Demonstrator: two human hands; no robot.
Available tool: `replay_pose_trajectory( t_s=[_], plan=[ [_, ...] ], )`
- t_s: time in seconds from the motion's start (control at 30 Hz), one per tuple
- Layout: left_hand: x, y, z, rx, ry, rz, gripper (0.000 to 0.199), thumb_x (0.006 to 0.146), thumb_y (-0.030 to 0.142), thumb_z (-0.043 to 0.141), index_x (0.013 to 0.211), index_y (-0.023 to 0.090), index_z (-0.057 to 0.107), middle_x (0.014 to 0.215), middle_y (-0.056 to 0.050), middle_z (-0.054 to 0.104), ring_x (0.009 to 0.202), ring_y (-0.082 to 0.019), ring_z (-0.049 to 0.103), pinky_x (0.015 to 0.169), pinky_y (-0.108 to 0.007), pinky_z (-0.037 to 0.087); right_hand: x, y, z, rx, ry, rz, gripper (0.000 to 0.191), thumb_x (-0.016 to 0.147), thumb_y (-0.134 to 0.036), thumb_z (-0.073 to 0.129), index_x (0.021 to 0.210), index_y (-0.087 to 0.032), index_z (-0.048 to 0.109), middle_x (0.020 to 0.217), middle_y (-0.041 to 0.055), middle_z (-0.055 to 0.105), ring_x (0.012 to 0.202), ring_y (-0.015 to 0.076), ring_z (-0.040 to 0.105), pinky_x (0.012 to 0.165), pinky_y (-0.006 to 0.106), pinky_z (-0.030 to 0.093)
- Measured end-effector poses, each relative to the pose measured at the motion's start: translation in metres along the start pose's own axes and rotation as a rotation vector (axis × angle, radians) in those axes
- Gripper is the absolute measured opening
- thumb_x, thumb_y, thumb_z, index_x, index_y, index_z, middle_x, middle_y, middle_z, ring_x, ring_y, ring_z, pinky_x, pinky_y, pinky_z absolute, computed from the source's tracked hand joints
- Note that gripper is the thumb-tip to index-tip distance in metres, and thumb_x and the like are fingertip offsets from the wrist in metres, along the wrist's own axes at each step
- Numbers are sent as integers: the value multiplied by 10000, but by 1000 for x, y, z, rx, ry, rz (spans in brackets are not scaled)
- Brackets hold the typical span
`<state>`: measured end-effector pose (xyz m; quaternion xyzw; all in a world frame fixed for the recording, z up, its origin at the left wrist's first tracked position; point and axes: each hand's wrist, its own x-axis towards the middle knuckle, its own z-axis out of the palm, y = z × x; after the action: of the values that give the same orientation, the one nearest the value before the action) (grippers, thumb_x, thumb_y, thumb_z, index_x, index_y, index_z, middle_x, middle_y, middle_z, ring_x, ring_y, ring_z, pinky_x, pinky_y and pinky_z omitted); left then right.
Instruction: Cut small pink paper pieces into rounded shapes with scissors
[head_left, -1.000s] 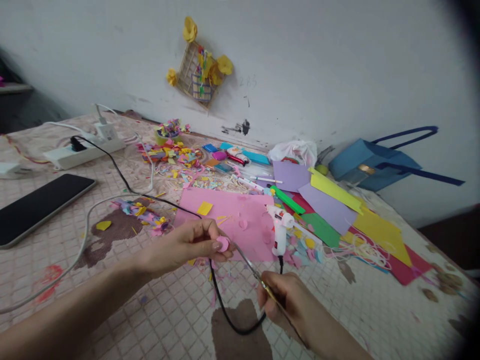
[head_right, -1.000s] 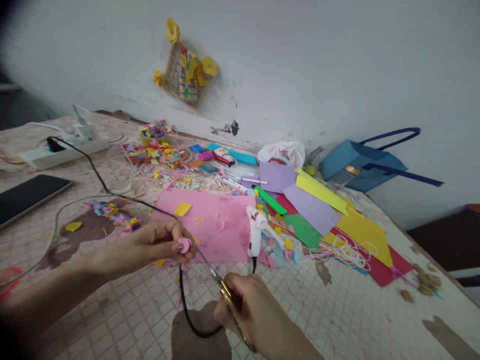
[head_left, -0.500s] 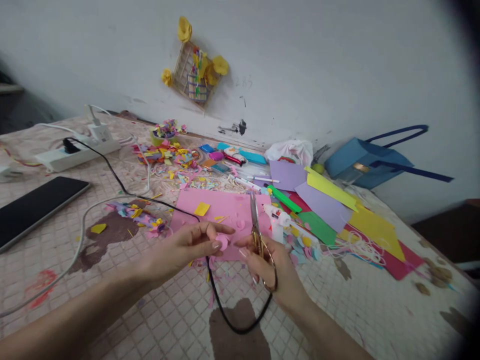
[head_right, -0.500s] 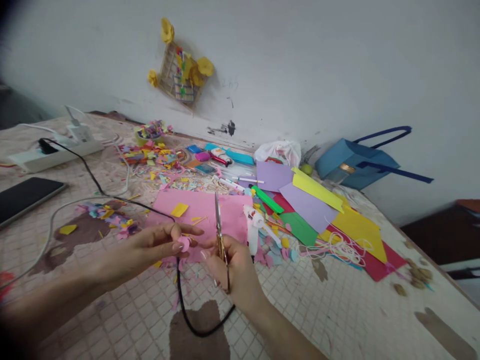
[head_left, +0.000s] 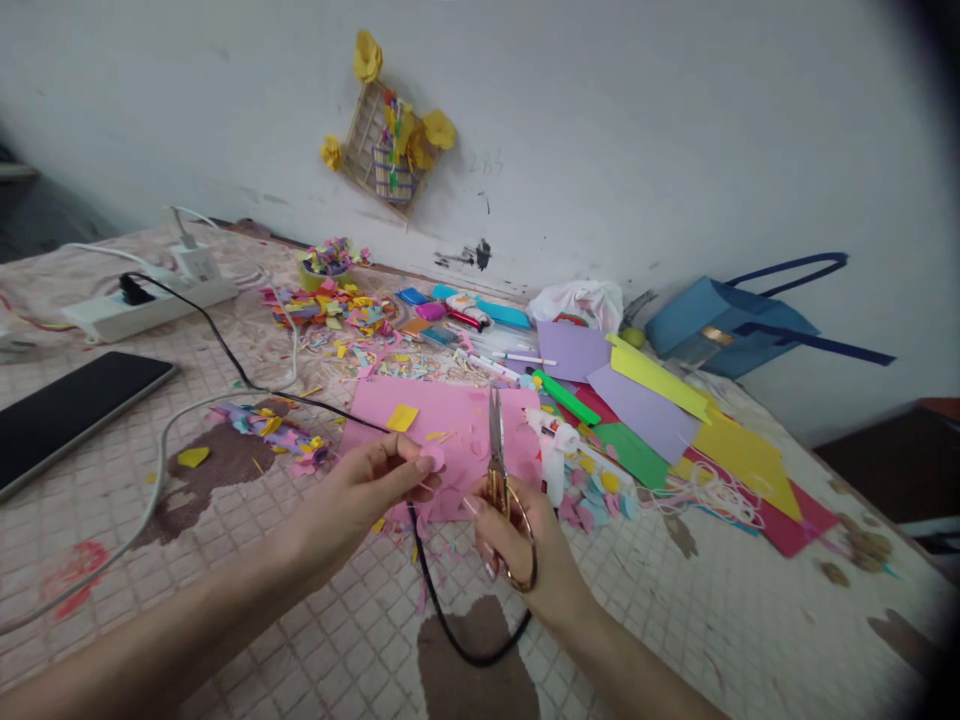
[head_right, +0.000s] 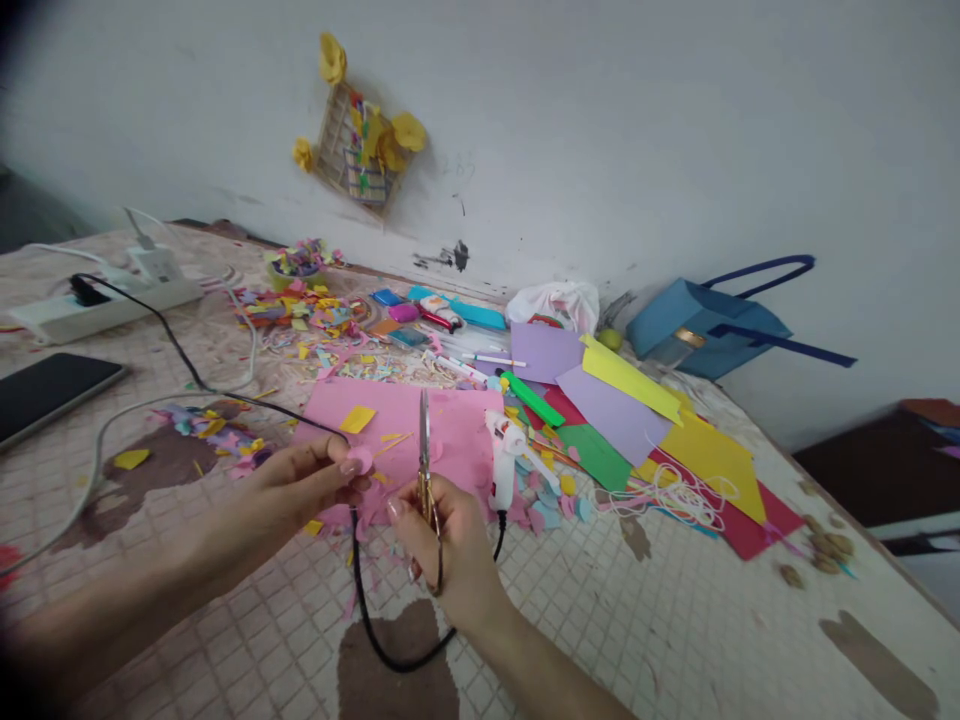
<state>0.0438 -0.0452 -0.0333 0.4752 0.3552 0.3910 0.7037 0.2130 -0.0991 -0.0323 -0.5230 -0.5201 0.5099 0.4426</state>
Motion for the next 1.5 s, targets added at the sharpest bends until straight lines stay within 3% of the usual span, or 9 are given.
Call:
replay_pose_trajectory(
  t_s=[0.17, 0.3, 0.47, 0.67, 1.0, 1.5],
  plan=[
    [-3, -2, 7, -127, 61, -4, 150, 783, 291, 647, 716, 171, 587, 716, 14, 591, 690, -110, 533, 684, -238, 423, -4, 1, 8, 30, 35, 16, 298, 830, -450, 550, 751, -165, 517, 469, -89, 379, 388, 56, 353, 380, 170, 285],
    [-7, 0, 11, -213, 95, -10, 161, 764, 290, 667, 693, 161, 600, 731, 2, 599, 691, -113, 533, 679, -242, 426, -11, 3, 17, 96, -20, 39, 412, 847, -541, 475, 647, -184, 430, 451, -93, 334, 377, 52, 311, 369, 169, 247],
    [-8, 0, 12, -303, 154, -15, 161, 742, 275, 690, 677, 157, 602, 760, -2, 589, 722, -116, 534, 707, -244, 430, -22, 10, 27, 67, -106, 58, 449, 837, -604, 438, 651, -197, 399, 443, -99, 301, 372, 56, 269, 362, 184, 218],
    [-8, -4, 14, -363, 176, 3, 164, 757, 261, 676, 669, 159, 582, 732, 13, 566, 700, -100, 512, 695, -230, 431, -27, 21, 31, -49, -106, 49, 487, 840, -644, 373, 667, -190, 405, 459, -97, 283, 372, 57, 283, 366, 191, 223],
    [-9, -2, 17, -395, 232, 33, 162, 743, 248, 688, 666, 156, 580, 748, 19, 575, 721, -97, 509, 723, -230, 430, -24, 23, 36, -25, -85, 120, 540, 766, -721, 401, 645, -195, 399, 399, -111, 296, 308, 41, 260, 310, 165, 211],
    [-9, -3, 22, -439, 295, 39, 170, 698, 236, 710, 661, 160, 561, 683, 36, 574, 698, -98, 513, 706, -222, 409, -22, 24, 42, -43, -81, 84, 490, 823, -654, 406, 663, -191, 413, 424, -99, 308, 340, 55, 274, 337, 176, 233]
  ],
)
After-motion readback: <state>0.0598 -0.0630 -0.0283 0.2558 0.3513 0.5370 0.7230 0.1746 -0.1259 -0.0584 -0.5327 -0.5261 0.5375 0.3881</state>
